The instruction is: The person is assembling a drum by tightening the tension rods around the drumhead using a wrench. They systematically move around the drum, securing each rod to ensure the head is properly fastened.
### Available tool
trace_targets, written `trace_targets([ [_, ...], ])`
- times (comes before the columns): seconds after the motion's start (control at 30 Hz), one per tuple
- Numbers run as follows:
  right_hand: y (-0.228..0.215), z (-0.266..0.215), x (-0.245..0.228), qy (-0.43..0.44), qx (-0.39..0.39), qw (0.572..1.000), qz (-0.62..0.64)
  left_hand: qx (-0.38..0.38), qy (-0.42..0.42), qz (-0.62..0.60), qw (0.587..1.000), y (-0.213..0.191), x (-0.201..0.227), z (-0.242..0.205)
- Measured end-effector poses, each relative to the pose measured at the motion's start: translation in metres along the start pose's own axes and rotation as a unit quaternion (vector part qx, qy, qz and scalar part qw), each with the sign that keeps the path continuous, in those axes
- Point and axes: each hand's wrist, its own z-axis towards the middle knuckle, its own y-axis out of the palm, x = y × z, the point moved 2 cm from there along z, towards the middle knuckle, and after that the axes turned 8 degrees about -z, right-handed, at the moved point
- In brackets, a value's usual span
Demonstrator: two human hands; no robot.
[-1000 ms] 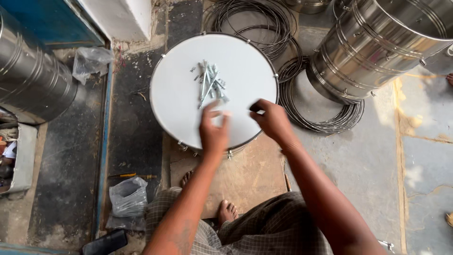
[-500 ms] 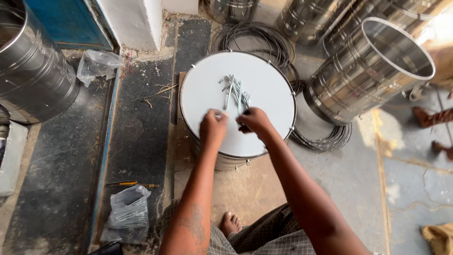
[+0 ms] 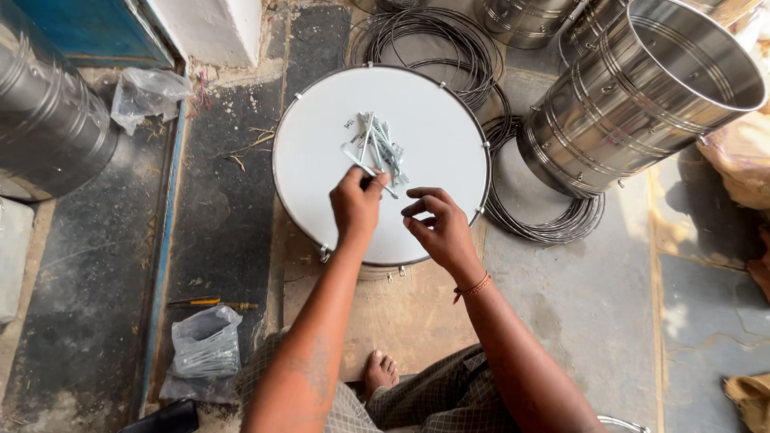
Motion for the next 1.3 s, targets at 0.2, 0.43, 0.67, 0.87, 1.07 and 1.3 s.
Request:
trace_targets([
  [0.2,-0.004,0.003,0.000,-0.008,-0.016,1.000,-0.014,-0.025,-0.023,-0.046,0.998,0.013,-0.006,0.000],
  [0.43,-0.008,0.004,0.000,0.012,-0.004,1.000,-0.001,-0.021,-0.036,-0.017,0.999,0.017,-0.005,-0.002],
  [0.67,0.002,0.007,0.017,0.146,-0.094,0.983,0.063,-0.074,-0.004,0.053,0.996,0.015,0.004,-0.008],
  [0.87,0.003,0.017,0.018,0.065,-0.021,0.988,-0.137,-0.089,0.055,0.057,0.993,0.015,0.015,-0.016],
  [1.07,0.004,0.009,0.020,0.147,-0.105,0.973,0.141,-0.102,0.048,0.089,0.990,0.008,0.022,-0.014],
  [1.3,0.010,0.012,0.027,0.101,-0.066,0.992,-0.044,-0.082,0.051,0.074,0.993,0.002,0.015,-0.008],
])
